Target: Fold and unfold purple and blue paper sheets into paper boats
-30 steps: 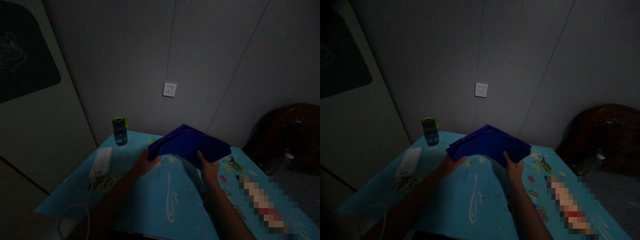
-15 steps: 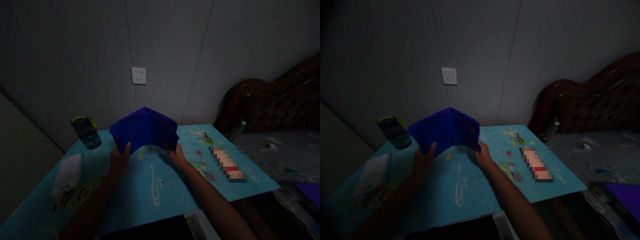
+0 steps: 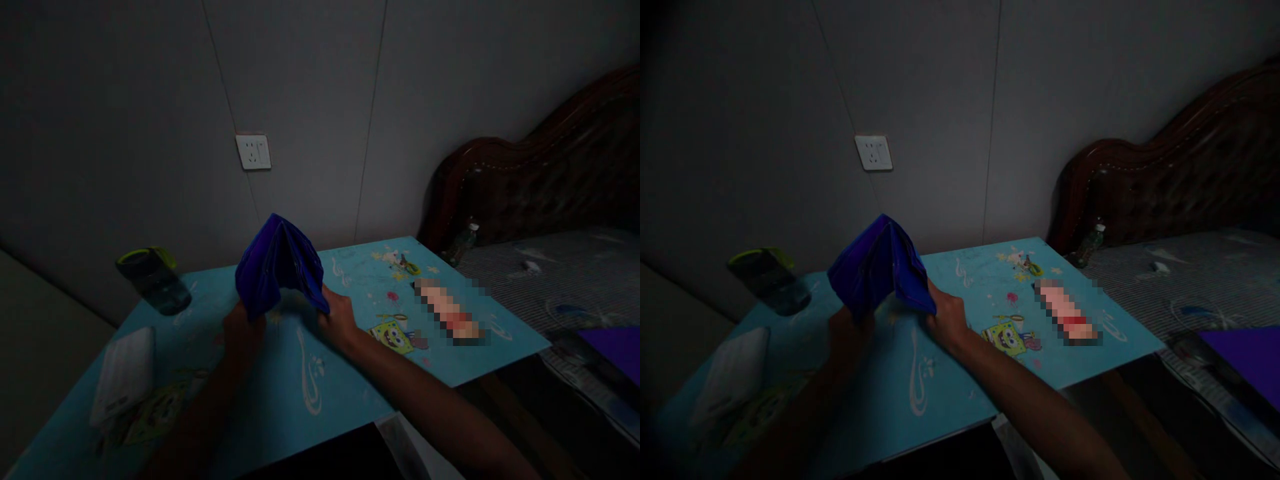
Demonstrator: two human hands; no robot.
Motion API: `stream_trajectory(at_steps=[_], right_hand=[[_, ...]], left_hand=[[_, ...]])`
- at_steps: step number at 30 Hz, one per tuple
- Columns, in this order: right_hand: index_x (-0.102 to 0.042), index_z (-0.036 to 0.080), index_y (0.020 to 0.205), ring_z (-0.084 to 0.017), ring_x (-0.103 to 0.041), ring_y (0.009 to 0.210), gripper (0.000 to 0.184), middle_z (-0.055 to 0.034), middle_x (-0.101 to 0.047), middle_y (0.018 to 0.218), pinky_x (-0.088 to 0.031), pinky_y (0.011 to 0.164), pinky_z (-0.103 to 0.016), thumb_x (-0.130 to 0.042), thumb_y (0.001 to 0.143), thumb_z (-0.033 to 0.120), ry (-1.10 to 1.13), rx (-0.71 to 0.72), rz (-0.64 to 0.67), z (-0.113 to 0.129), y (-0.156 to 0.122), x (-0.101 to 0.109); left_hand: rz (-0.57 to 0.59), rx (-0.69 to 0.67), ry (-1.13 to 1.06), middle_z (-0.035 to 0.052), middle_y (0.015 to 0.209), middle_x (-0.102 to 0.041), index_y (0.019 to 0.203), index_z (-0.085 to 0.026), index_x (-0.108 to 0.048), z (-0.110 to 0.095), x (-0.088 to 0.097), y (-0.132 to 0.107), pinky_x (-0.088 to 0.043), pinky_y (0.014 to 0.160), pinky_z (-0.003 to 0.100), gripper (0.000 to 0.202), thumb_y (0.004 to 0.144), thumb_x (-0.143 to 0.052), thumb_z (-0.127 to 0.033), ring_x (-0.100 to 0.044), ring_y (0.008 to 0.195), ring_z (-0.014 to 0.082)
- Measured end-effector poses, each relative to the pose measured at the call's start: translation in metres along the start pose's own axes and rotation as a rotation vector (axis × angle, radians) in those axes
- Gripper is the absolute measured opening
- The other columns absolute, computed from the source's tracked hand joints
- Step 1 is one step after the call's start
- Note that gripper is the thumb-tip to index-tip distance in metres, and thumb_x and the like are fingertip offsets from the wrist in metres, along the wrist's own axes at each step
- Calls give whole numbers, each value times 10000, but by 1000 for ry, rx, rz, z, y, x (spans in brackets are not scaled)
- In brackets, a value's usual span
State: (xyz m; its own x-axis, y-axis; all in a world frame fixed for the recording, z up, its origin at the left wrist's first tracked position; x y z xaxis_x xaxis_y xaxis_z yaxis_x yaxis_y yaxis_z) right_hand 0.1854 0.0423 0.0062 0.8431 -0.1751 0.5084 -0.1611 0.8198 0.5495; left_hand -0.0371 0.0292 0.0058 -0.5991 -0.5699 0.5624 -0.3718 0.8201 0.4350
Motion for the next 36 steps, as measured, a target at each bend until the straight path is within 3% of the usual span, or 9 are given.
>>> stream_trajectory(at_steps=[3,5,8,12,15,18,26,32,36], right_hand=[[-715,164,1010,-203,-652,727,278,-26,-743,842,-516,696,-294,-571,806,287,273,-163,-113,-9,14,17],[-725,147,967,-206,-655,758,320,-31,-741,862,-521,712,-305,-680,757,383,436,-258,-147,-16,24,27],[-715,161,1032,-210,-668,802,457,-40,-749,933,-531,762,-335,-791,652,405,611,-336,-96,-26,35,36],[-722,155,927,-220,-690,759,451,-48,-758,854,-548,778,-380,-841,593,433,778,-402,-31,-37,38,32],[-710,170,908,-263,-711,857,429,-73,-765,893,-558,820,-430,-821,628,476,903,-430,-101,-38,35,22],[-673,229,1054,-271,-690,1024,436,-61,-745,1076,-563,866,-454,-774,706,472,977,-448,-95,-34,30,10],[-624,223,1186,-281,-653,1127,556,-84,-709,1187,-501,1001,-497,-802,693,408,893,-486,-15,-34,17,-6],[-650,188,1195,-290,-571,1240,588,-108,-684,1224,-357,1118,-519,-794,666,400,454,-381,-159,-36,19,-1],[-633,153,1221,-295,-540,1273,632,-138,-640,1294,-317,1141,-494,-781,671,427,383,-379,-249,-31,15,-2]], left_hand=[[-170,134,-134,106,799,-709,837,-167,-655,4,7,7,-530,834,431,286,784,-591,-440,-685,849,312],[-196,165,-260,148,1020,-722,996,-150,-658,3,11,12,-509,936,432,378,783,-615,-459,-673,1012,317],[-158,213,-385,150,1112,-711,1050,-152,-647,3,13,18,-489,1001,419,412,758,-660,-442,-666,1073,306],[-105,304,-531,136,1138,-710,1093,-163,-631,7,12,17,-515,975,415,438,751,-694,-428,-676,1070,285],[-41,363,-587,117,1111,-726,1088,-177,-638,7,9,10,-514,977,414,447,724,-745,-415,-667,1093,288],[12,395,-603,100,1125,-729,1080,-195,-656,1,6,1,-477,1027,419,480,669,-811,-391,-635,1154,302],[211,416,-877,88,1073,-754,1113,-190,-679,-10,-7,-9,-560,905,404,470,695,-806,-363,-707,1011,290],[255,340,-865,122,1154,-723,1134,-160,-669,-6,-19,-14,-540,946,419,508,711,-784,-418,-681,1074,292],[240,378,-870,122,1146,-726,1147,-171,-665,-7,-19,-14,-533,956,430,508,703,-792,-382,-685,1063,295]])
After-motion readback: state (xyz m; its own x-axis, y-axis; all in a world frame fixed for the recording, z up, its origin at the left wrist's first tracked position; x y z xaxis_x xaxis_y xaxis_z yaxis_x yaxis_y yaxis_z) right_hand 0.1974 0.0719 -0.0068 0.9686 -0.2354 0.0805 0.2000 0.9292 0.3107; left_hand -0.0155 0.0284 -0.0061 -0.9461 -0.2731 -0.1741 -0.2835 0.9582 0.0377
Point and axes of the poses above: each hand's wrist, its own y-axis towards the middle knuckle, its own x-axis out of the back of the hand, z = x × y, the point moved 3 cm from there along y, towards the middle knuckle
